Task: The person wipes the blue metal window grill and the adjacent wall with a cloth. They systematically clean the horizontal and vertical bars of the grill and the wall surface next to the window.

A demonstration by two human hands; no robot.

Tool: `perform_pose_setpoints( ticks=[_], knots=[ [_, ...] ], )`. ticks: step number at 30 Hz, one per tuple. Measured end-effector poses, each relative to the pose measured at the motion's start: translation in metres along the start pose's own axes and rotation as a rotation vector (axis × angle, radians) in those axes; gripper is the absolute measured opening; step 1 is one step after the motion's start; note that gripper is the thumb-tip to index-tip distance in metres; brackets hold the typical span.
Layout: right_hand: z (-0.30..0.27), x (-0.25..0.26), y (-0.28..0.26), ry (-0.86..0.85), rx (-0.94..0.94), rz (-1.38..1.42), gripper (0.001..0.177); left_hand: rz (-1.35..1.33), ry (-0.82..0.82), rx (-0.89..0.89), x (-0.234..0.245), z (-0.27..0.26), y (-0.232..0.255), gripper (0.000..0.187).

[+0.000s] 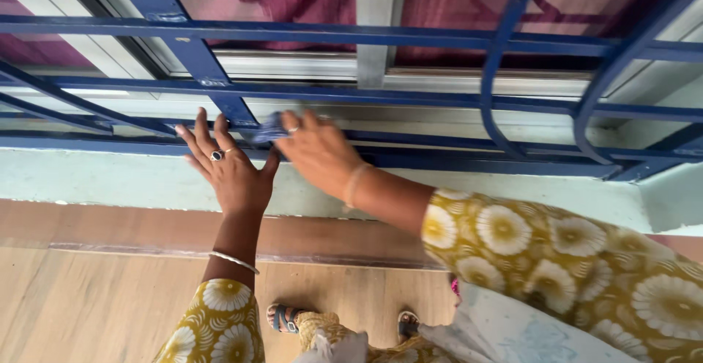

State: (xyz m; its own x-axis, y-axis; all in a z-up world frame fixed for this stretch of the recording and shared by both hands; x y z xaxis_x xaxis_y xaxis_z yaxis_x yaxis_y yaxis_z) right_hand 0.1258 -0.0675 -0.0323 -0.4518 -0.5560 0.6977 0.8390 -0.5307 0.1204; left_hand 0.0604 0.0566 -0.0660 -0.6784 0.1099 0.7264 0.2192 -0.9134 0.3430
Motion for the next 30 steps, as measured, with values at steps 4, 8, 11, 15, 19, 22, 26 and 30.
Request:
perform_pose_setpoints(
  ticks=[4,8,11,15,19,22,26,30],
  knots=[
    [0.029,-0.035,-0.011,-0.182,-0.021,0.11,0.015,0.12,-0.017,-0.047,0.007,-0.002,-0.002,0.091],
    [0.01,-0.026,0.007,-0.227,-0.078,0.2,0.011,0.144,0.018,-0.085,0.007,-0.003,-0.001,0.086],
    [-0.023,0.002,0.035,-0.108,-0.17,0.055,0.018,0.145,-0.003,-0.038,0.006,-0.004,-0.002,0.081],
    [-0.068,0.033,0.092,-0.306,-0.278,-0.057,0.025,0.174,-0.002,-0.029,0.005,-0.004,0.0,0.084],
    [-0.058,0.025,0.083,-0.346,-0.395,0.101,0.021,0.223,-0.035,0.02,0.001,-0.001,0.004,0.091],
    [-0.021,-0.001,0.031,-0.328,-0.179,0.22,0.018,0.279,-0.066,0.015,0.005,0.002,0.007,0.095],
    [0.0,-0.009,-0.013,-0.152,-0.095,0.046,0.022,0.219,-0.131,0.081,0.009,-0.003,0.011,0.097],
    [-0.025,0.001,0.018,-0.119,-0.133,0.111,0.02,0.065,0.036,0.023,0.015,-0.015,0.024,0.098]
  ],
)
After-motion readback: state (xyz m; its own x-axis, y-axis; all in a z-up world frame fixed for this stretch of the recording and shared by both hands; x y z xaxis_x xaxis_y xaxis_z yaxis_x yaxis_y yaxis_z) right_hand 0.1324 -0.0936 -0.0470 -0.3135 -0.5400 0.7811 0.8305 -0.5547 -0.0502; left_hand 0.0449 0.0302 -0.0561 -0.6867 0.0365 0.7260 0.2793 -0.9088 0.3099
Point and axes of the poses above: each hand's wrist, its own z-axis towards the middle knuckle, its own x-axis out of the back of the hand, y = z × x, the point moved 6 cm from there along z, towards the middle knuckle, and after that the axes turned 11 degrees about -x, right-handed, at the moved point
